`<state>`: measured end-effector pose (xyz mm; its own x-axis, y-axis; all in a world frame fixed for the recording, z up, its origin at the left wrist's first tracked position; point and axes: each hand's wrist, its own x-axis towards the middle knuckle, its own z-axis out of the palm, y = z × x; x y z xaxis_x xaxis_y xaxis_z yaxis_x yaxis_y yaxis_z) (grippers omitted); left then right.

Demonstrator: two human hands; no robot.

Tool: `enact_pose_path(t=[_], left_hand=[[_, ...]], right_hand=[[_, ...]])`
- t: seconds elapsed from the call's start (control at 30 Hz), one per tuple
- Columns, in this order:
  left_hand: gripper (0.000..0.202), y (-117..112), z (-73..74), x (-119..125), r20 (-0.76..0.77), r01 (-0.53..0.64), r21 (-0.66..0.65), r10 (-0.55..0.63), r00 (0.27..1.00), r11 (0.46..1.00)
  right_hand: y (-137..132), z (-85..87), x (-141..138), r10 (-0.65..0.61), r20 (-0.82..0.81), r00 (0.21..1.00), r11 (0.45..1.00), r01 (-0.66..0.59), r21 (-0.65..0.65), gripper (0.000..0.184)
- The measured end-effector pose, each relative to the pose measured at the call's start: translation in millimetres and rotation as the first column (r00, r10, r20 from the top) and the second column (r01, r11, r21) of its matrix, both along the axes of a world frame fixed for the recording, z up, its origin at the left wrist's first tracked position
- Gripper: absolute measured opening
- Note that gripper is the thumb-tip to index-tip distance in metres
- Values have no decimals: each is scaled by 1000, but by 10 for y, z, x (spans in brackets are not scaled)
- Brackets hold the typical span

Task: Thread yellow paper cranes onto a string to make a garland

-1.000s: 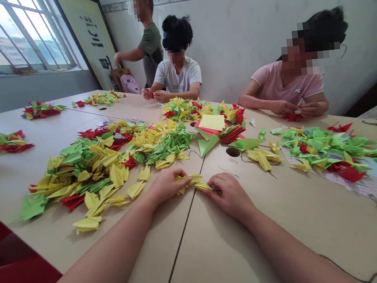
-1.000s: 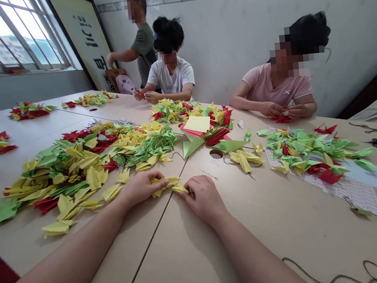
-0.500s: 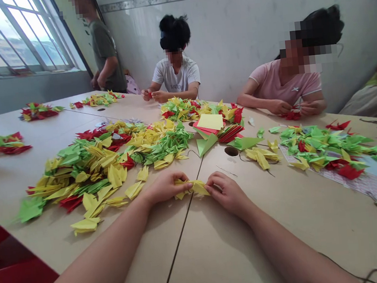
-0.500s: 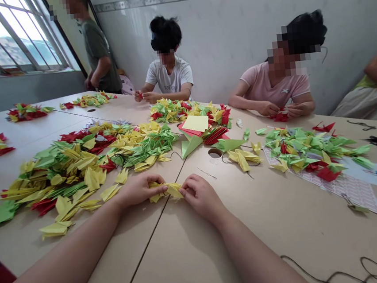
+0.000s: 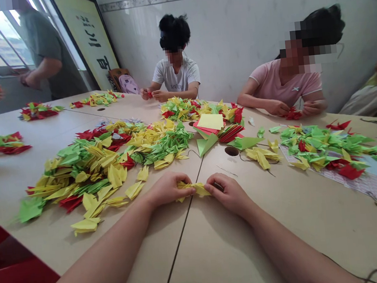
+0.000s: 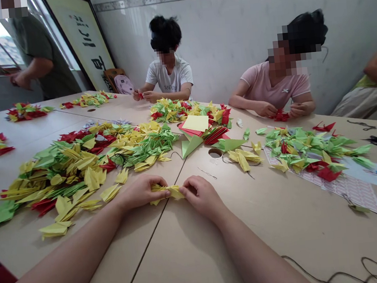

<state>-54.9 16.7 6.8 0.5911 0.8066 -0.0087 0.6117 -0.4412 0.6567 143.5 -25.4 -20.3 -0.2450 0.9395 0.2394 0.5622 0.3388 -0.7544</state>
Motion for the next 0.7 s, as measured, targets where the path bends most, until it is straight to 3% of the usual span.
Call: enact_pose_path(t=[0.17,0.27,0.33,0.5,0.7], left_hand=[[25,-12,-20,6,50,23,-10,-23,998,1000],[27,-29,-8,17,70,80,-31,-77,995,996],[30,-25,-3,19,68,74,-34,-72,995,997],[36,83,-31,-46,89,-206,15,203,975,979],[43,237,-110,-194,137,-508,76,495,858,858]], right_hand=[[-40,13,-23,50,-5,999,999,-50,21,27],[-59,16,-48,90,66,994,996,-91,25,13],[-57,9,-53,76,8,997,997,-75,-17,10],[-5,-28,-2,-68,-216,974,994,47,-103,20],[-23,20,113,-202,-157,967,953,157,-260,27]])
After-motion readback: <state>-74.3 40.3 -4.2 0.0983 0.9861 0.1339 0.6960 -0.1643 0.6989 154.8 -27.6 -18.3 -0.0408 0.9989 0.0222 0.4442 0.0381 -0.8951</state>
